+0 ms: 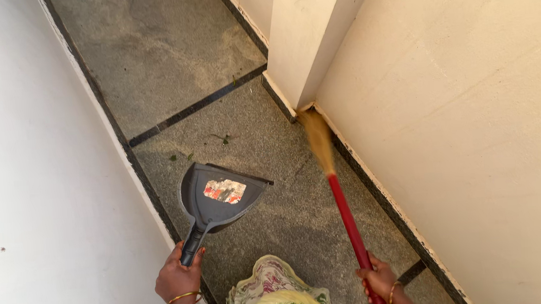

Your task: The person sweeps debris from a stone-tiled floor into a dustpan using a small broom and a long-handled brush.

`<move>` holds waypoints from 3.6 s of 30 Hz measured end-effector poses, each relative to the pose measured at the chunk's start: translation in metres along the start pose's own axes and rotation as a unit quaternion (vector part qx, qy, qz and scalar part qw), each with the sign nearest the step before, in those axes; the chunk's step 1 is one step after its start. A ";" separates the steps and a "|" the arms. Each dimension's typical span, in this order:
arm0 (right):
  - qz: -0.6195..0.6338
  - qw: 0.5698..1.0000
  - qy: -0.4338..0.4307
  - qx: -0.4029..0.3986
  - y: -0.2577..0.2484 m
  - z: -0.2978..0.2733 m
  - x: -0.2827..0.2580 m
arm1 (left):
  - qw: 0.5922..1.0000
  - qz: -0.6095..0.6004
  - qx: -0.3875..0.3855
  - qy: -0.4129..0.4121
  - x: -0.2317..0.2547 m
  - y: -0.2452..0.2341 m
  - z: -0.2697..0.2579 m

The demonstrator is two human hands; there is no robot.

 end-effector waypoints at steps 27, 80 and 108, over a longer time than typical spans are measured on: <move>-0.053 0.988 -0.106 -0.103 0.011 -0.015 -0.127 | 0.999 0.008 -0.029 -0.018 0.040 0.015 0.039; -0.537 0.811 -0.162 -0.167 -0.138 0.117 -0.217 | 0.947 0.029 0.103 -0.302 0.157 -0.016 -0.321; -0.548 0.767 -0.208 -0.261 -0.043 0.015 -0.166 | 0.917 -0.015 0.103 -0.384 0.042 -0.058 -0.257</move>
Point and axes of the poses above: each hand's wrist, its own z-axis towards the middle knuckle, its own y-axis out of the palm, x = y × z, the point moved 4 cm from there along z, towards the middle knuckle, and after that the axes turned 8 degrees about x, right-handed, at the moved point
